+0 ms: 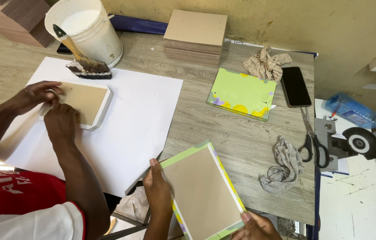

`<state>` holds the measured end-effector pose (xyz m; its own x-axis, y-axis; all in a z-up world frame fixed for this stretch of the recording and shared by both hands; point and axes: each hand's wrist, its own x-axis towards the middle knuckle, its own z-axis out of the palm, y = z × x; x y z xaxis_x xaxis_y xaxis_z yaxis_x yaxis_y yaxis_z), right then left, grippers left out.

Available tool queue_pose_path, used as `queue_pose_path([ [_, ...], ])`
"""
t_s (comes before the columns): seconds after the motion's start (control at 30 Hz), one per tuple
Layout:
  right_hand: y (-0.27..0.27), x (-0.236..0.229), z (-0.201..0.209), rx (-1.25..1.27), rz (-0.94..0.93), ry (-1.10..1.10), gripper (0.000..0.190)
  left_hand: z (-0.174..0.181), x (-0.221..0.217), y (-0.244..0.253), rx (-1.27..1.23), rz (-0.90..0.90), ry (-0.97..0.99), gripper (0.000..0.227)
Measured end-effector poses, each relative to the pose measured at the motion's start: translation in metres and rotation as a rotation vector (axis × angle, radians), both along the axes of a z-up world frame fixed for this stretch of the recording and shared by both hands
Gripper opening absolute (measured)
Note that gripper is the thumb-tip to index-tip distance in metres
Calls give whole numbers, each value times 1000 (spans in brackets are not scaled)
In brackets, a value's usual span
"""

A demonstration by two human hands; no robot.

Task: The person applies glue to the edges of a book cover using a brush and then presses a cardboard piece onto the glued surface. They repeat this process for multiple book covers, stacking the finished items on the table.

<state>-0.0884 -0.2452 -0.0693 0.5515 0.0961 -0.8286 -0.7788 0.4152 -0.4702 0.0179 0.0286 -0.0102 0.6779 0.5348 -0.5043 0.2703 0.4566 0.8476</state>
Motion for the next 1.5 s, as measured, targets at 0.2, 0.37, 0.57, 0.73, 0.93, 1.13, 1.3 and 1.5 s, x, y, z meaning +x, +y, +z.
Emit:
queue_pose_path([
  [0.2,-3,33,29,-476,150,-229,46,-27,0,4,-173,5,-179,48],
  [0.37,-24,69,20,-316,-330,-433,32,-41,-10,28,-89,-662,-146,48],
  [0.57,-18,92,51,-382,-342,-301,45,-28,-25,11,-65,-732,-7,60],
  [0.73,-17,69,24,-544,230,-303,44,-58,-20,1,-134,-432,-3,54],
  [0.93,-31,58,-28,-217,112,-469,31,-70,-17,-3,-200,-335,-27,51],
  [1.13,-45,125,5,-349,199,-406,27,-50,37,-21,-140,-479,-104,48],
  [1.3,-53,216,33,-547,7,-659,26,-53,159,-52,307,-669,-189,45],
  [1.5,-79,311,-35,-1292,240,-479,42,-49,286,-83,877,-836,-47,52],
])
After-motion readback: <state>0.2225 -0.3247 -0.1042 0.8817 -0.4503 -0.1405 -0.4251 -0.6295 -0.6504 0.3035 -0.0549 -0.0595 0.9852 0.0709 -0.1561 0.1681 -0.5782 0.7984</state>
